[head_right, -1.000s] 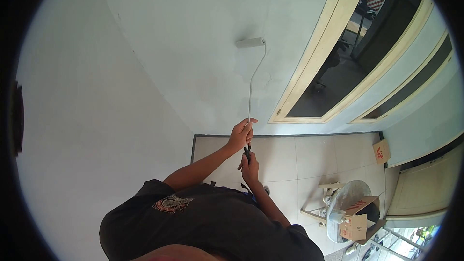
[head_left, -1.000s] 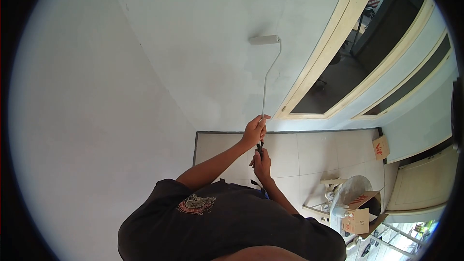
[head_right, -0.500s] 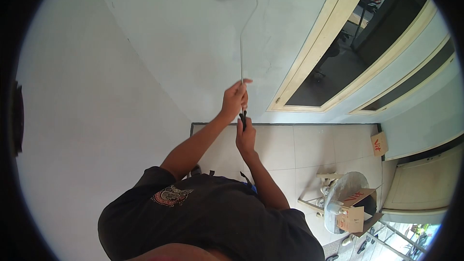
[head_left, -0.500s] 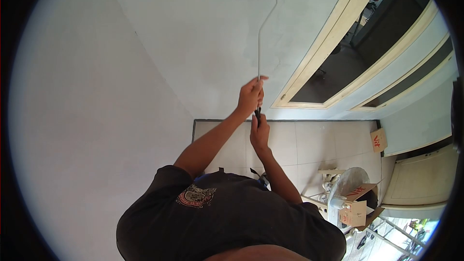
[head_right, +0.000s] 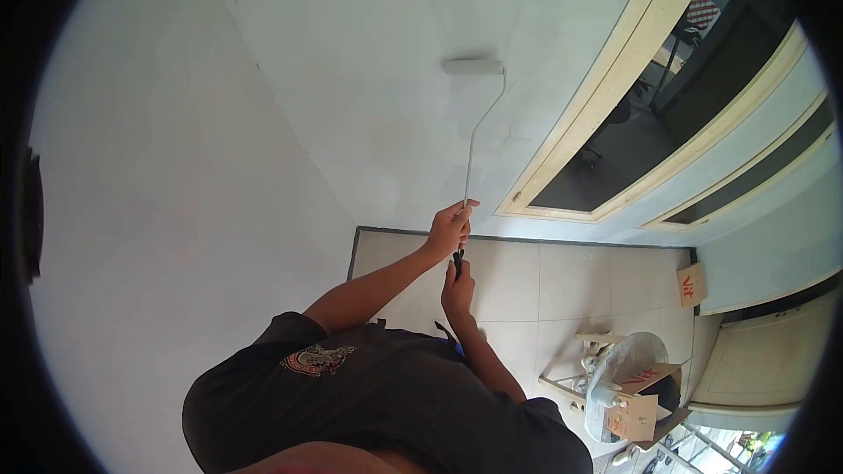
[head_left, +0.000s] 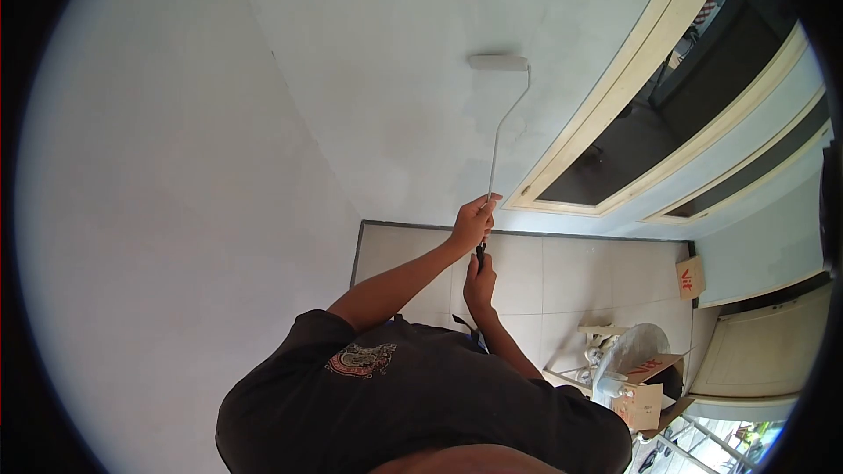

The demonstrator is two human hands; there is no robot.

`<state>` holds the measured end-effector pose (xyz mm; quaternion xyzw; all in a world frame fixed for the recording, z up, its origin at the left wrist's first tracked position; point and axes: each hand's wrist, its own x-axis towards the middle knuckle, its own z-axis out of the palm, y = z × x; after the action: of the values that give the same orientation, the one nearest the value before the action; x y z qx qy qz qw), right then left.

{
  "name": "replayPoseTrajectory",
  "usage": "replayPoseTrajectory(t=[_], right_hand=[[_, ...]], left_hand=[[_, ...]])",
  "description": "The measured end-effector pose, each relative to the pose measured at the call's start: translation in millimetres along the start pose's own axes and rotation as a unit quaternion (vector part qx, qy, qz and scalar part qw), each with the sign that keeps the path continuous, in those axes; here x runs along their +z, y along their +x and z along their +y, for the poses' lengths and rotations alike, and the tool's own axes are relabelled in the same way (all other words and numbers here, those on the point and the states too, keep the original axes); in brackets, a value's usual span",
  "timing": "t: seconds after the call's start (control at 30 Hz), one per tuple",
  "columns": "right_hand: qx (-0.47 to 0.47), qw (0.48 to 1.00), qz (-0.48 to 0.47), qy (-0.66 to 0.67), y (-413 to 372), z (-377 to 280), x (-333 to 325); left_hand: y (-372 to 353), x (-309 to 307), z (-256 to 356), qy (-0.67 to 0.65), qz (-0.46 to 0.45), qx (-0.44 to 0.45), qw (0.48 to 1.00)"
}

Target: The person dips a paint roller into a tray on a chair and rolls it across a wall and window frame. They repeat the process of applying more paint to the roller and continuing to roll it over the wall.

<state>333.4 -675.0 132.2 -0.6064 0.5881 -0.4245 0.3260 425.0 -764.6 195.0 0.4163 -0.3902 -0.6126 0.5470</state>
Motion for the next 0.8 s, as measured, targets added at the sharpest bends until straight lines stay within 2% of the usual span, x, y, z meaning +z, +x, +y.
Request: replayPoseTrajectory(t=[0.07, 0.1, 0.2, 0.3, 0.37, 0.4, 0.47, 0.5, 0.53, 0.6, 0.67, 0.8], right_hand=[[0.004, 1.0, -0.012, 0.001, 12.0, -5.4, 3.4], [-0.027, 1.0, -0.006, -0.01, 24.8, -20.2, 5.3], [-0.06, 0.998, 0.002, -0.014, 77.3, -68.5, 19.2], [-0.107, 0.993, 0.015, 0.044, 114.1, -128.0, 25.6], [-0.073, 0.986, -0.044, 0.146, 120.9, -141.6, 29.1], [-0.072, 0.986, -0.044, 0.146, 115.1, -136.2, 32.2], [-0.045, 0.98, -0.102, 0.167, 99.3, -118.4, 38.6], [0.012, 0.96, -0.152, 0.234, 82.5, -119.4, 33.7], [0.014, 0.944, -0.182, 0.277, 65.6, -117.9, 29.9], [0.025, 0.938, -0.197, 0.284, 40.1, -97.3, 29.4], [0.056, 0.879, -0.277, 0.385, 23.1, -68.6, 34.2], [0.078, 0.87, -0.291, 0.391, 8.5, -53.3, 38.5]], left_hand=[[9.8, -5.1, 11.9, -0.011, 0.001, 0.017, 1.0], [15.1, -6.9, 26.2, -0.024, 0.003, 0.03, 0.999], [39.0, -10.0, 100.2, 0.015, 0.028, 0.132, 0.991], [57.1, -17.9, 167.2, 0.018, 0.006, 0.186, 0.982], [50.5, -20.2, 182.7, 0.037, 0.019, 0.197, 0.98], [45.3, -20.9, 186.1, 0.058, 0.031, 0.201, 0.977], [21.7, -21.0, 173.9, 0.071, 0.047, 0.181, 0.98], [12.3, -24.2, 158.9, 0.058, 0.063, 0.164, 0.983], [4.1, -27.4, 144.5, 0.044, 0.078, 0.146, 0.985], [-15.9, -32.6, 114.4, 0.004, 0.08, 0.142, 0.987], [-31.2, -34.3, 96.9, -0.01, 0.077, 0.131, 0.988], [-36.5, -41.7, 75.8, -0.047, 0.091, 0.125, 0.987]])
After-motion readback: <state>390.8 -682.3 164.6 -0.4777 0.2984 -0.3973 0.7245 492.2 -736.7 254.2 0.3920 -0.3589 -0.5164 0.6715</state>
